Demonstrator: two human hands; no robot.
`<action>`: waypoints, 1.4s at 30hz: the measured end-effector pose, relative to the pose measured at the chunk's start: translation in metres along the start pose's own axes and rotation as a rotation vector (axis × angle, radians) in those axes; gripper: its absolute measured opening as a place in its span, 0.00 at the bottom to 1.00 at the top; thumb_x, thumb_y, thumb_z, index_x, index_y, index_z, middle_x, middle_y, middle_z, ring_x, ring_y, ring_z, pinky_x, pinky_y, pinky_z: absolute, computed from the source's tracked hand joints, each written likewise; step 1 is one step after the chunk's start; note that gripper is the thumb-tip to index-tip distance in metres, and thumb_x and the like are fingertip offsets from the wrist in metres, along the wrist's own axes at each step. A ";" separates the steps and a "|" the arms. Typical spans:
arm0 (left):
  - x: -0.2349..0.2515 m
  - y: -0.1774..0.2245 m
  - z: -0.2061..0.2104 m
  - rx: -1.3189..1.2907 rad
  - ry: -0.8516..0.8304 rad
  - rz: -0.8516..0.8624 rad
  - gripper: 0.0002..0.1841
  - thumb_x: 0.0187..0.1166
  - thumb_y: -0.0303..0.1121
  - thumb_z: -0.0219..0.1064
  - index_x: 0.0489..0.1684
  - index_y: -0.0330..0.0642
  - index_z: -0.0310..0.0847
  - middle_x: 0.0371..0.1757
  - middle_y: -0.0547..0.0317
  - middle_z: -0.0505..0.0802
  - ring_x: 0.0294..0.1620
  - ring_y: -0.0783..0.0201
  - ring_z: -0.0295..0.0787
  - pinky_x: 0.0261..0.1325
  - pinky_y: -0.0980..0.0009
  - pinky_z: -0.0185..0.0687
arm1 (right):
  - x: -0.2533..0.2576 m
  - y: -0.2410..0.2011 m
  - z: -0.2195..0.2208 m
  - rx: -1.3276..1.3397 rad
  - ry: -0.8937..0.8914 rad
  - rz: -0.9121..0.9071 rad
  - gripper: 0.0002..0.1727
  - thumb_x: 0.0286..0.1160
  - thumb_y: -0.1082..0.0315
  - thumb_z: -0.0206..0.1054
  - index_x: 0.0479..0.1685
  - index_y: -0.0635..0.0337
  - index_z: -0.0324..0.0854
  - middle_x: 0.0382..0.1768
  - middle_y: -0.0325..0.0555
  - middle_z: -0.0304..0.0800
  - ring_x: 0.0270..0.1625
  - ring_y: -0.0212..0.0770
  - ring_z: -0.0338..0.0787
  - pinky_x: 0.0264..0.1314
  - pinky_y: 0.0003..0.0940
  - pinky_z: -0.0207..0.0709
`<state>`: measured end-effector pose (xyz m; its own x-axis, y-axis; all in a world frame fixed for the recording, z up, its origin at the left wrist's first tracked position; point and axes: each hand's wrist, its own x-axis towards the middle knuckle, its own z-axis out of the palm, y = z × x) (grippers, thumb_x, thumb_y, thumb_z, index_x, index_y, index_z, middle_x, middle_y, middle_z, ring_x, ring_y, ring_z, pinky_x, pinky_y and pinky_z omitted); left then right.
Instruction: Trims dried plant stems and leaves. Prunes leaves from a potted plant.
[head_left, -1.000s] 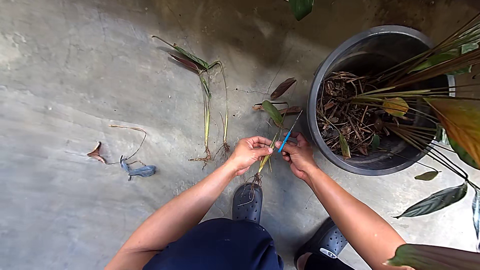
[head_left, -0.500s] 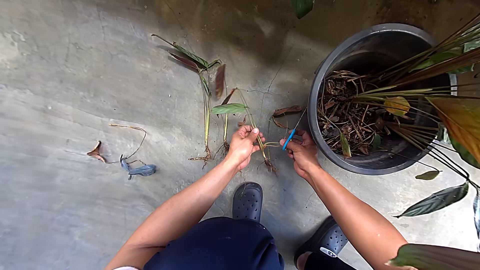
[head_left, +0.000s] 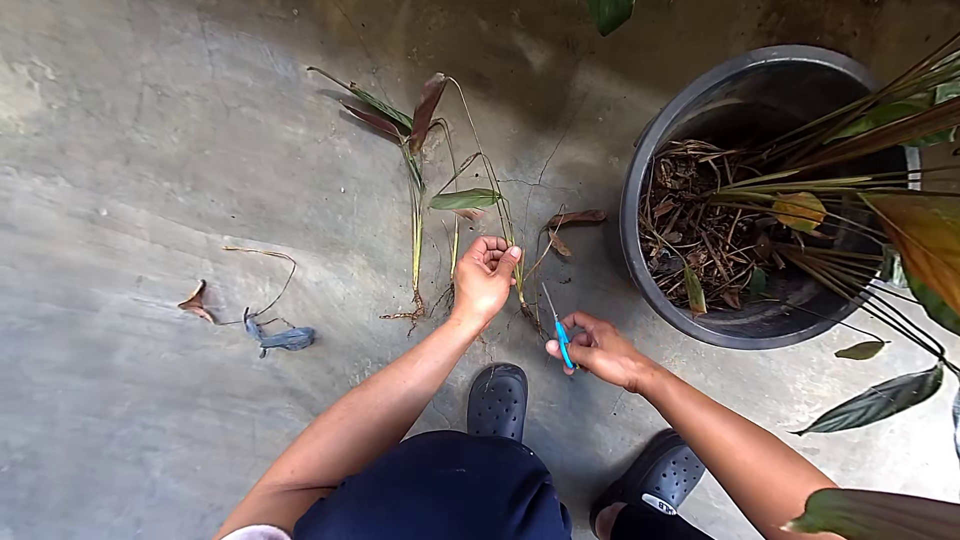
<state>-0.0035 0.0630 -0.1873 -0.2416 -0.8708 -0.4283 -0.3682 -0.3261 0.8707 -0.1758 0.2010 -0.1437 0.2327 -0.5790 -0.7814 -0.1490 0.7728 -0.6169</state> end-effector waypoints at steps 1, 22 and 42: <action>0.001 0.000 0.001 0.002 0.008 0.012 0.11 0.82 0.31 0.71 0.53 0.36 0.79 0.40 0.57 0.91 0.31 0.70 0.90 0.38 0.72 0.91 | -0.001 -0.003 0.001 -0.046 -0.019 0.011 0.26 0.82 0.44 0.67 0.64 0.56 0.74 0.29 0.34 0.86 0.28 0.27 0.81 0.35 0.26 0.74; -0.011 0.000 0.005 -0.046 0.101 0.174 0.10 0.75 0.29 0.77 0.49 0.36 0.85 0.41 0.59 0.95 0.36 0.69 0.95 0.44 0.71 0.95 | 0.021 -0.023 0.025 0.182 0.060 -0.032 0.20 0.86 0.49 0.66 0.58 0.58 0.77 0.24 0.37 0.86 0.20 0.26 0.76 0.26 0.21 0.67; -0.015 0.002 -0.001 -0.054 0.023 0.221 0.10 0.76 0.26 0.75 0.50 0.35 0.83 0.43 0.59 0.95 0.38 0.70 0.95 0.46 0.71 0.94 | 0.023 -0.013 0.013 0.101 0.137 0.014 0.13 0.84 0.58 0.70 0.52 0.59 0.80 0.22 0.37 0.83 0.20 0.27 0.79 0.26 0.22 0.71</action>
<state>0.0004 0.0748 -0.1795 -0.2900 -0.9311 -0.2210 -0.2600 -0.1456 0.9546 -0.1563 0.1808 -0.1530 0.0976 -0.5929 -0.7993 -0.0526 0.7990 -0.5991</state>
